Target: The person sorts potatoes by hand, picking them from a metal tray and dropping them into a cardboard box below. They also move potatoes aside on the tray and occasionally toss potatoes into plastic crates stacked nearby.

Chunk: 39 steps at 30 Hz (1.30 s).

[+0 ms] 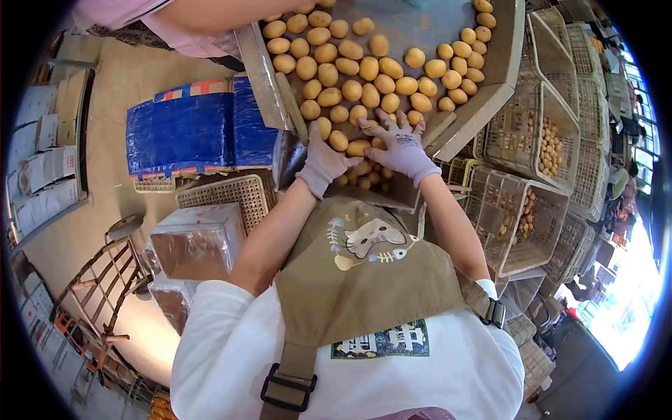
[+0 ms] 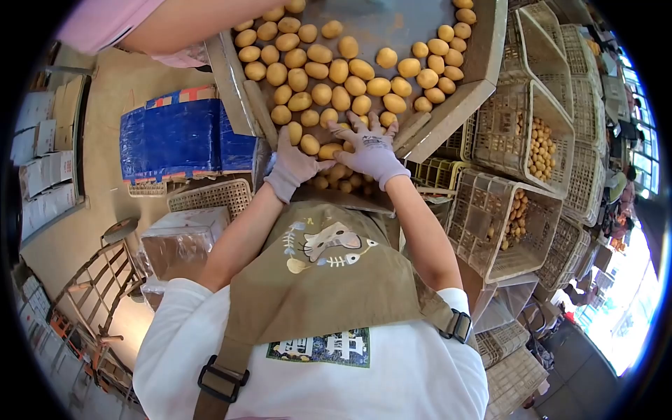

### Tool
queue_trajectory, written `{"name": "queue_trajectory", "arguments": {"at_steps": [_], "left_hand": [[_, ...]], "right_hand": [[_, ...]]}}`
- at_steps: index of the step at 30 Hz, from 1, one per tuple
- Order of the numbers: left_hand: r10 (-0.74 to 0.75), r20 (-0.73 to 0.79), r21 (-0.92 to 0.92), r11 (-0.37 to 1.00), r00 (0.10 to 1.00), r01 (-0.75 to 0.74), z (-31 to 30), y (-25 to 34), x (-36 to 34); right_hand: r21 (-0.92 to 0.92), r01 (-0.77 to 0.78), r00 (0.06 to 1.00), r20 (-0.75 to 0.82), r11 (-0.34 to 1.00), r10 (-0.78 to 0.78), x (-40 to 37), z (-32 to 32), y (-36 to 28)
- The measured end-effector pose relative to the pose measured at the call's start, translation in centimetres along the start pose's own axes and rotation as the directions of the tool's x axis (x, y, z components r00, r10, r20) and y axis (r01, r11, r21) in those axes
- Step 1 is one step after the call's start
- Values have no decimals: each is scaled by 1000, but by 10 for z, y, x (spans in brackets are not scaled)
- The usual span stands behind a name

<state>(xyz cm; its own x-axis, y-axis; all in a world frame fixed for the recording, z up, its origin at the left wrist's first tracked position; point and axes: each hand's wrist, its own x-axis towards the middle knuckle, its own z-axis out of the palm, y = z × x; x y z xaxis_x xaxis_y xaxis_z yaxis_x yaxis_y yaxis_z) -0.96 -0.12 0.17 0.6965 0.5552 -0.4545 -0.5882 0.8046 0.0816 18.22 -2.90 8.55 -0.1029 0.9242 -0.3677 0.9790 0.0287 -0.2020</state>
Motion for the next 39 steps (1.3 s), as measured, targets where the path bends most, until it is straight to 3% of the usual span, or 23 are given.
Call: {"name": "queue_trajectory", "arguments": {"at_steps": [1, 3, 5, 6, 7, 8, 10, 11, 13, 14, 16, 17, 19, 23, 24, 26, 29, 30, 31, 33, 35, 38, 39], "left_hand": [[-86, -100, -106, 991, 991, 75, 6, 3, 0], [-111, -230, -79, 992, 967, 95, 9, 1, 2], [-108, -317, 25, 992, 942, 123, -13, -7, 13], [-78, -257, -26, 997, 963, 74, -22, -13, 13], [43, -213, 171, 985, 976, -6, -61, -24, 25], [152, -144, 360, 928, 978, -92, -116, -36, 45], [5, -312, 134, 990, 950, 38, -14, -8, 3], [4, -335, 74, 997, 942, 22, 1, -1, -1], [-18, -385, -48, 999, 923, -1, 8, 1, -5], [29, -506, -39, 998, 862, -56, 11, -8, 6], [-24, -352, -210, 976, 936, -54, -2, -8, 13], [-41, -266, -292, 956, 963, -40, -7, -7, 16], [-24, -315, -192, 981, 949, -39, 10, -1, 5], [27, -355, -101, 993, 934, -67, 20, -3, -1], [12, -380, -141, 987, 925, -71, 21, -5, 1], [-47, -238, -182, 983, 970, 2, 18, -5, 3], [-91, -125, -191, 979, 988, 66, 12, -6, 11], [-86, -132, -187, 980, 988, 61, 13, -7, 13], [-82, -140, -185, 981, 987, 55, 14, -10, 14], [-84, -164, -212, 976, 983, 48, 15, -12, 17], [-81, -155, -216, 975, 985, 46, 16, -12, 17], [-61, -115, -204, 978, 991, 37, 16, -8, 13], [-57, -111, -205, 978, 992, 34, 18, -7, 11]], "right_hand": [[14, -1, 999, -38, 1000, 2, 3, 0, 0], [43, -3, 994, -110, 999, 7, 14, 1, -6], [12, 164, 904, -401, 986, -146, 28, -3, -29], [-38, 196, 888, -417, 980, -194, 32, -2, -36], [-86, 227, 869, -432, 970, -242, 34, 0, -41], [-85, 163, 913, -364, 983, -183, 36, 2, -34], [-204, 79, 968, -219, 976, -124, 37, -4, -9], [-216, -91, 989, -132, 972, 64, 33, -22, -20], [-161, -153, 981, -143, 975, 130, 36, -32, -32], [-126, -7, 979, -205, 992, -20, 43, -28, -39], [-186, 236, 867, -404, 954, -293, 54, -9, -56], [-211, 214, 916, -295, 954, -271, 58, -5, -55], [-191, 117, 928, -330, 975, -176, 60, -3, -36], [-156, -135, 984, -138, 978, 114, 16, -8, 8], [-148, -91, 986, -149, 985, 69, 11, -6, 14], [-226, -54, 974, -227, 973, 1, 7, -2, 18], [125, -53, 968, -236, 991, 82, 39, -15, 47], [217, -30, 876, -464, 976, 130, 48, -26, 53], [126, -98, 863, -483, 987, 147, 58, -60, 52], [216, -253, 915, -263, 943, 306, 85, -69, 76], [70, -299, 933, -189, 952, 307, 101, -72, 74], [88, -367, 916, -140, 926, 376, 110, -77, 70], [175, -311, 917, -204, 934, 343, 105, -75, 69]]}}
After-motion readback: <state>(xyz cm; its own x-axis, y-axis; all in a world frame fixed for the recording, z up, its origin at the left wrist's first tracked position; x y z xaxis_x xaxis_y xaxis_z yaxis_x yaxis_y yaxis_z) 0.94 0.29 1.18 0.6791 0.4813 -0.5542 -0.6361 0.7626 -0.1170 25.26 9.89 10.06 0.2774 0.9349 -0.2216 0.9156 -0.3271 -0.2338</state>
